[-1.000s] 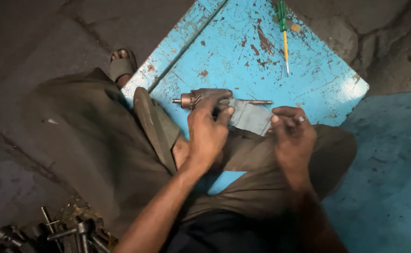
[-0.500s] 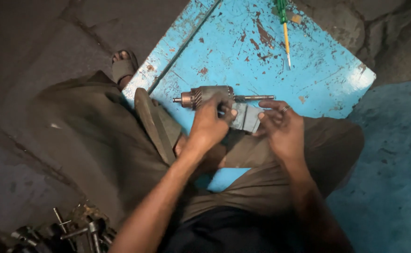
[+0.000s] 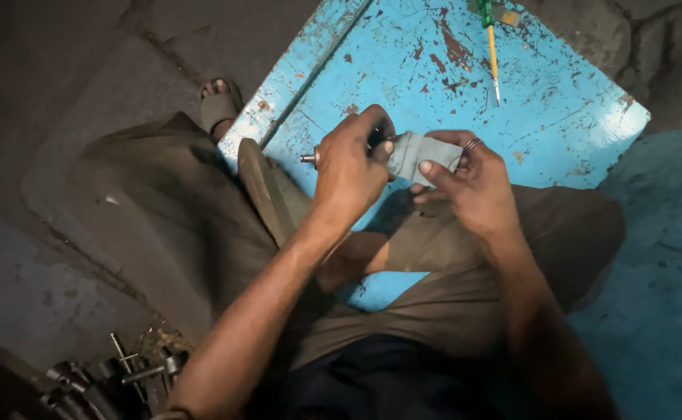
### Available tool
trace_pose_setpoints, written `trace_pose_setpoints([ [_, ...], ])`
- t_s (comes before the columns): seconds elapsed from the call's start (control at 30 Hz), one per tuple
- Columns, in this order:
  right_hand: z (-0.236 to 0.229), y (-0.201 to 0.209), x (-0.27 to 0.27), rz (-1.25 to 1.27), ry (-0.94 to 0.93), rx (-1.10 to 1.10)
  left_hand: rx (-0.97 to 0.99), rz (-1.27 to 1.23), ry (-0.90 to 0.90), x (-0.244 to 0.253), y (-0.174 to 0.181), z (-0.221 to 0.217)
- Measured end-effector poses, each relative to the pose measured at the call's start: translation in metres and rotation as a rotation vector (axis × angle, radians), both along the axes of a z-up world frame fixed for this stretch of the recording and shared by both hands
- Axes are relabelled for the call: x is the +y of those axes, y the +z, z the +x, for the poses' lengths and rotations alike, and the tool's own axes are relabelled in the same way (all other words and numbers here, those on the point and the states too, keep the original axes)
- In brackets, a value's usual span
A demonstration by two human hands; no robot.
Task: The person cleans a motor armature by rotating it on a table while holding a piece of sandpaper against the commutator, then uses a small metal tool to scrape between the commutator segments.
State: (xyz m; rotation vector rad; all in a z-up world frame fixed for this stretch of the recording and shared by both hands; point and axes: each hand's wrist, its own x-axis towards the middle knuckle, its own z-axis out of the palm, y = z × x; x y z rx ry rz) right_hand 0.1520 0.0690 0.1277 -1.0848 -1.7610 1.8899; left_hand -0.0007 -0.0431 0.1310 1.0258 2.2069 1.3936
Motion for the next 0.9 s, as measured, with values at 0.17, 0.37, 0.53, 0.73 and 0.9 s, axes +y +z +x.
trace_pose_setpoints([
  [0.17,0.018,-0.008,0.004,-0.040,0.060,0.056,-0.150,-0.029,-0.111,-0.007,-0.007,-0.007],
  [0.37,0.020,-0.010,0.006,-0.250,0.088,0.054,-0.493,-0.073,-0.125,-0.011,-0.005,-0.017],
  [0.53,0.018,0.012,0.016,0.030,0.200,-0.038,-0.519,-0.017,-0.266,-0.021,0.000,-0.052],
  [0.73,0.050,0.016,0.028,0.325,0.306,0.302,-0.740,0.074,-0.362,-0.051,0.066,-0.094],
  [0.9,0.019,-0.089,0.047,1.036,0.474,-0.546,-0.742,0.238,-0.160,-0.058,0.045,-0.103],
])
